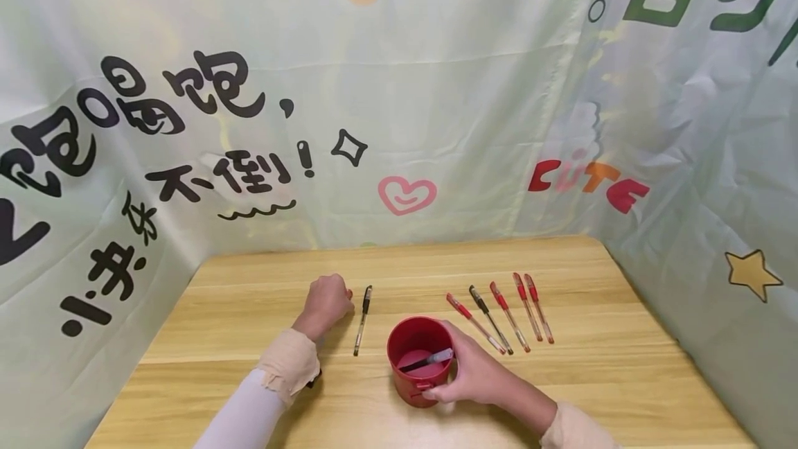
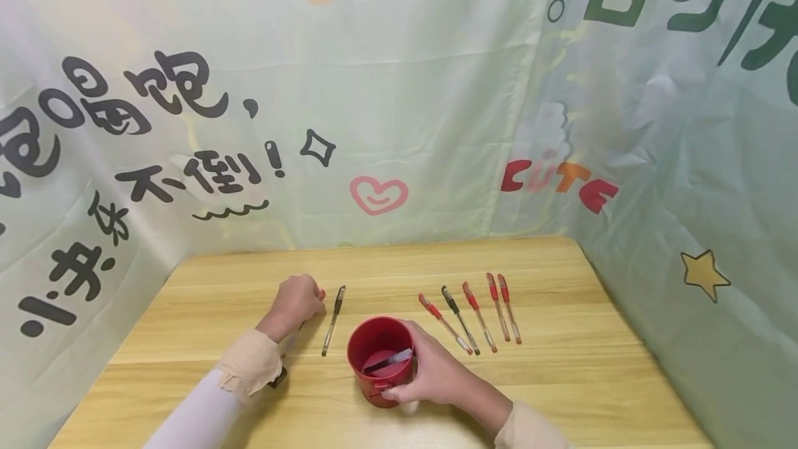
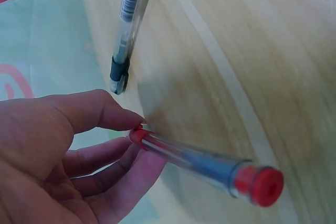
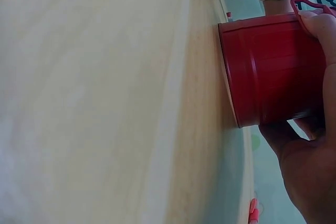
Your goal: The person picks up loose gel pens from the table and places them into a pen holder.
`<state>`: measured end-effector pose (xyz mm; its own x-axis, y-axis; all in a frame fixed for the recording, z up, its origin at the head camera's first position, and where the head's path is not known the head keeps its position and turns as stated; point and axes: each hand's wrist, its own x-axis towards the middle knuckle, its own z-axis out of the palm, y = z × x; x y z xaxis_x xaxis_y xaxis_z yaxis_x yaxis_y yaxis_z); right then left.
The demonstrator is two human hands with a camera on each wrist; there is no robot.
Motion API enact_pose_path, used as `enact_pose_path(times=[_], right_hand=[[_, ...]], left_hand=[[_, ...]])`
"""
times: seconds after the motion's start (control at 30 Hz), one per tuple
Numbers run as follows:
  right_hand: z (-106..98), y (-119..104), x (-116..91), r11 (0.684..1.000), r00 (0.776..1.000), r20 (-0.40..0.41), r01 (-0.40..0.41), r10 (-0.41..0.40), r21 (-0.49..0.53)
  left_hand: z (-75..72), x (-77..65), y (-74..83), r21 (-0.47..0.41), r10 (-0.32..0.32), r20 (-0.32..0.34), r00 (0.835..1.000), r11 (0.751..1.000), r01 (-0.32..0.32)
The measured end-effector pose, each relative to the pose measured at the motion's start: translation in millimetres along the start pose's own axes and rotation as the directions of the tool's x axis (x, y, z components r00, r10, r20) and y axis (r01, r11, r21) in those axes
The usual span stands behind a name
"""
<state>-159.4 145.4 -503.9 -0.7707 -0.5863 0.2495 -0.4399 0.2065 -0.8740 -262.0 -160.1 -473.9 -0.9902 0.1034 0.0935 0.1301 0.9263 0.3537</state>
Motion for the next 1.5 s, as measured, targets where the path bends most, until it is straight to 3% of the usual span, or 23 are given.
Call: enact_pose_path(times=[0.37, 0.6, 1.03, 1.2, 1.5], right_hand=[[-0.4, -1.0, -0.1, 1.0, 1.0, -0.001, -0.005, 0.005, 0.015], [-0.7, -1.6, -0.5, 0.999, 0.999, 0.0, -0.033, 0.033, 0.004], [-0.5, -0.6, 0.2, 1.0, 1.0, -0.002, -0.003, 0.003, -0.02], [-0.6, -1.6, 0.6, 1.0, 1.0, -0.006, -0.006, 0.006, -0.018], [-0.6, 0.0, 1.2, 1.0, 1.0, -0.014, 0.017, -0.018, -0.018]], left_hand=[[-1.7, -0.7, 5.7, -0.023, -0.017, 0.01, 1.0, 1.0, 0.018], [-6.5, -1.9, 13.9, -0.02, 0.03, -0.046, 0.999, 0.999, -0.031], [-26.7, -7.0, 43.6, -0.145, 0.066, -0.133, 0.989, 0.986, -0.086], [-38.8, -14.1, 60.5, -0.151, 0.134, -0.19, 0.973, 0.975, -0.163], [-50.2, -26.8, 88.4, -0.162, 0.244, -0.298, 0.923, 0.94, -0.301]])
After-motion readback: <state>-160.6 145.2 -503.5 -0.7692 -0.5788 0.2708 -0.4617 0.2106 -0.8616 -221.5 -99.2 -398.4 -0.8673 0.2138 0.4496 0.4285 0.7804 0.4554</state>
